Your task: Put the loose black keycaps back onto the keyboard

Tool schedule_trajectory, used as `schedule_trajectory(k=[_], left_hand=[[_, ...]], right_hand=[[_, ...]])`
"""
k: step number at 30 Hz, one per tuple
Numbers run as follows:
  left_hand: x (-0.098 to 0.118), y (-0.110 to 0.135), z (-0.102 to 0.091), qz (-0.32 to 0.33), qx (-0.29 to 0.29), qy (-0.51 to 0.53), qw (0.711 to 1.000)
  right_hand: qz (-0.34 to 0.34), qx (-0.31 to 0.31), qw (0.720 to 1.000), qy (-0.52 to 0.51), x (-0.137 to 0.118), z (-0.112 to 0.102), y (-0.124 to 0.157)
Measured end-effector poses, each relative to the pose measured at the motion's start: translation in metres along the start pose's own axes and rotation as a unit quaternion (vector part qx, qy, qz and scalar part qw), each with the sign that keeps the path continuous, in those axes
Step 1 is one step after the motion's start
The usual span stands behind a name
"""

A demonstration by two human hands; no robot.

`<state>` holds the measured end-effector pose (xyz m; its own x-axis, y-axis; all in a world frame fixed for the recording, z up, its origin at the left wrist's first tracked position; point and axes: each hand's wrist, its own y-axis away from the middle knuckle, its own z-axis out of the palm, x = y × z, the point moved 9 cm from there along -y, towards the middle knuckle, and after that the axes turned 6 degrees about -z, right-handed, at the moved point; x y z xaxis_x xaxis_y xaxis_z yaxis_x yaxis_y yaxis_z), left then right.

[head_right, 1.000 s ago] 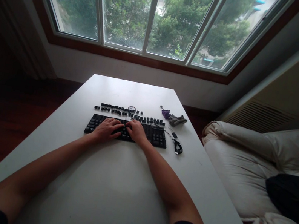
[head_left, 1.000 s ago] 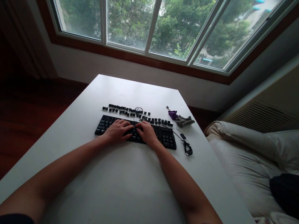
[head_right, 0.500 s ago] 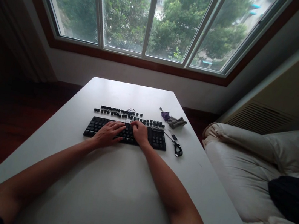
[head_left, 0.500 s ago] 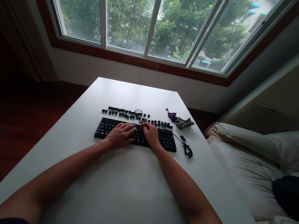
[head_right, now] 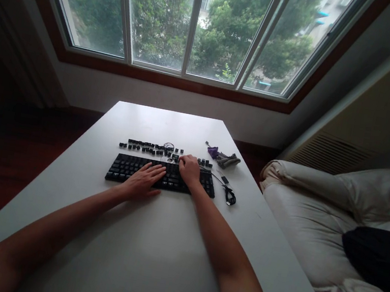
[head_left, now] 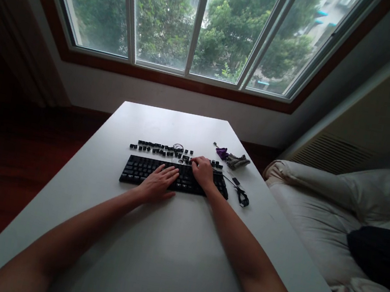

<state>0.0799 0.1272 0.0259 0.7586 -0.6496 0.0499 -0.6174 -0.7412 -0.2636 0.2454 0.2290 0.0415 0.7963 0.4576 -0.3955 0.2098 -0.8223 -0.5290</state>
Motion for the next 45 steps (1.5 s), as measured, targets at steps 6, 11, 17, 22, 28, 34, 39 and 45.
schedule_trajectory(k=[6,11,17,22,28,34,39,45], left_hand=[[0.0,0.002,0.0,-0.006,0.011,0.01,1.0],[0.002,0.002,-0.004,-0.012,0.032,0.026,0.999],[0.002,0.002,-0.007,-0.017,0.038,0.02,0.999],[0.0,0.002,-0.007,-0.014,0.033,0.025,0.999],[-0.001,0.002,-0.006,-0.017,0.036,0.031,0.999],[-0.001,0.001,-0.005,-0.013,0.031,0.029,0.999],[-0.001,0.001,-0.006,-0.013,0.031,0.032,0.999],[-0.003,0.001,-0.003,-0.015,0.027,0.037,0.999]], right_hand=[[-0.086,-0.045,0.995,0.023,-0.028,0.014,0.004],[-0.094,-0.049,0.994,0.039,-0.031,0.011,0.006],[-0.101,-0.062,0.991,0.059,-0.029,0.016,0.006],[-0.109,-0.065,0.989,0.069,-0.028,0.018,0.007],[-0.105,-0.074,0.989,0.068,-0.022,0.023,0.008],[-0.113,-0.08,0.988,0.075,-0.021,0.028,0.008],[-0.111,-0.087,0.987,0.077,-0.019,0.03,0.008],[-0.105,-0.084,0.989,0.065,-0.021,0.028,0.009]])
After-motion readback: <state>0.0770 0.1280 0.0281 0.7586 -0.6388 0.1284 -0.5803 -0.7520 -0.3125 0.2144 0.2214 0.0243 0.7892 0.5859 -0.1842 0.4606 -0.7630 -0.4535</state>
